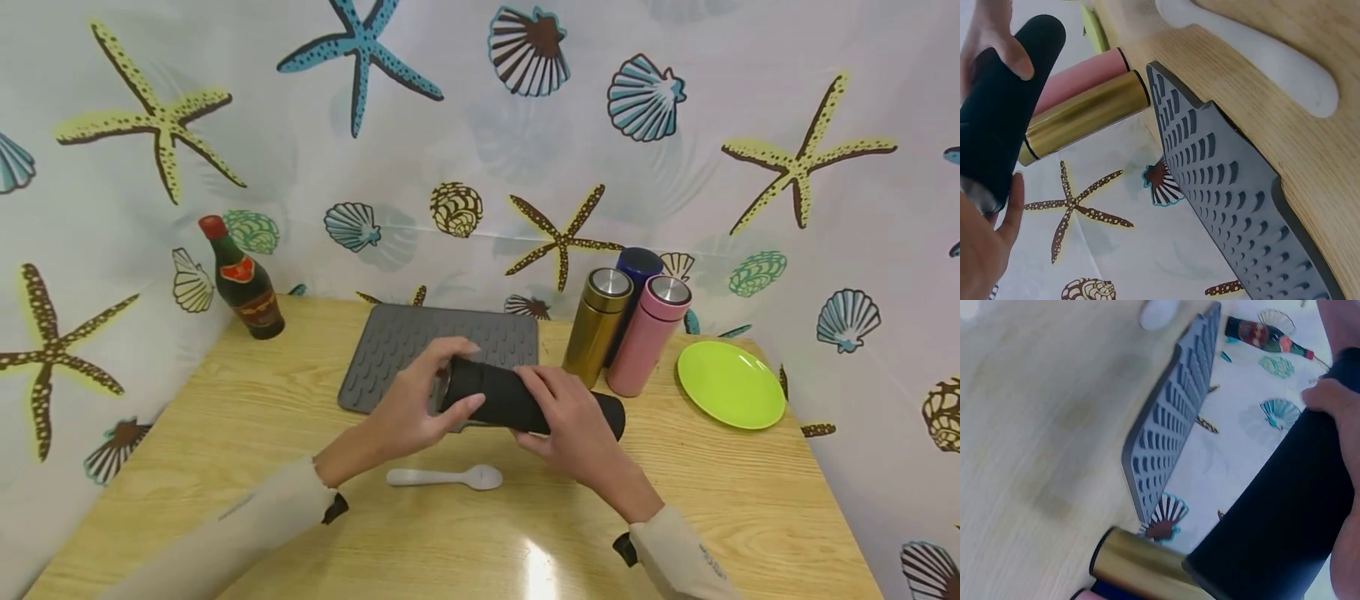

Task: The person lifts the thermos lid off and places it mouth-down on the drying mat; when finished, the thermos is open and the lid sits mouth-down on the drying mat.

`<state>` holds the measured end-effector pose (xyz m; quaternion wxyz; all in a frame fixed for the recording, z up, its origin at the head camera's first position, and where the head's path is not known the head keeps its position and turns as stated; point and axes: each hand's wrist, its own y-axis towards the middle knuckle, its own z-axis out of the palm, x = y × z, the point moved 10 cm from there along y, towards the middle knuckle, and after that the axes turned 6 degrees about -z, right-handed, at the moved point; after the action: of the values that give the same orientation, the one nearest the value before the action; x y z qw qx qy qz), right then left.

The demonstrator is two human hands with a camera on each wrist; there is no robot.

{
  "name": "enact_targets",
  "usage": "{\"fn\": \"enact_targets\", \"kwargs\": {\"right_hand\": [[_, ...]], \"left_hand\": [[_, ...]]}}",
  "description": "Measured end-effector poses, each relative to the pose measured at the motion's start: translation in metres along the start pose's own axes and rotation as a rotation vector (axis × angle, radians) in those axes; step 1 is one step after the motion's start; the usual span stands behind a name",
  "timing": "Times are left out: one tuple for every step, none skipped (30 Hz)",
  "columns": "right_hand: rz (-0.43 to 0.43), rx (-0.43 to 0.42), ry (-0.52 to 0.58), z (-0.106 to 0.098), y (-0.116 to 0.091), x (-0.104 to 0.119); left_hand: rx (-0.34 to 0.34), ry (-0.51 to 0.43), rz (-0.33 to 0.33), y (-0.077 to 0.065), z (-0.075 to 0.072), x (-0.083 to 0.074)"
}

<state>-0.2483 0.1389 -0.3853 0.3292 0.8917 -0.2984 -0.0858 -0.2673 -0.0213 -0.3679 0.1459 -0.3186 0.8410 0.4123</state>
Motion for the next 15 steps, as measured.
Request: {"fn": "enact_targets", "kwargs": {"right_hand": [[0.02, 0.004, 0.001, -0.003, -0.001, -0.004], [0.039, 0.009, 0.006, -0.005, -0.002, -0.008], [0.055, 0.014, 0.012, -0.007, -0.003, -0.011], [0.069, 0.016, 0.019, -0.009, -0.004, -0.014], [0.079, 0.017, 0.025, -0.011, -0.006, -0.016], [0.087, 0.018, 0.031, -0.012, -0.007, -0.017], [0.092, 0.02, 0.036, -0.013, -0.007, -0.018], [0.094, 0.022, 0.04, -0.014, -0.008, -0.019], [0.095, 0.026, 0.043, -0.014, -0.008, -0.019], [0.097, 0.03, 0.048, -0.013, -0.008, -0.019], [0.099, 0.034, 0.05, -0.013, -0.008, -0.019], [0.1, 0.038, 0.051, -0.012, -0.008, -0.018], [0.1, 0.041, 0.054, -0.011, -0.008, -0.018], [0.099, 0.044, 0.055, -0.01, -0.008, -0.017], [0.098, 0.046, 0.056, -0.009, -0.008, -0.016]], "left_hand": [[0.035, -0.027, -0.004, -0.001, 0.001, -0.001], [0.075, -0.048, -0.001, -0.003, 0.003, -0.002], [0.114, -0.06, 0.006, -0.004, 0.004, -0.004], [0.148, -0.068, 0.017, -0.005, 0.004, -0.007], [0.178, -0.072, 0.029, -0.005, 0.004, -0.008], [0.201, -0.074, 0.041, -0.006, 0.004, -0.01], [0.218, -0.073, 0.051, -0.006, 0.003, -0.011], [0.231, -0.069, 0.059, -0.007, 0.003, -0.011], [0.238, -0.068, 0.065, -0.007, 0.001, -0.012], [0.238, -0.065, 0.072, -0.008, 0.0, -0.012], [0.237, -0.061, 0.077, -0.008, -0.001, -0.012], [0.234, -0.054, 0.08, -0.008, -0.001, -0.012], [0.229, -0.047, 0.083, -0.009, -0.002, -0.012], [0.225, -0.042, 0.082, -0.009, -0.003, -0.012], [0.22, -0.037, 0.079, -0.01, -0.004, -0.011]]}}
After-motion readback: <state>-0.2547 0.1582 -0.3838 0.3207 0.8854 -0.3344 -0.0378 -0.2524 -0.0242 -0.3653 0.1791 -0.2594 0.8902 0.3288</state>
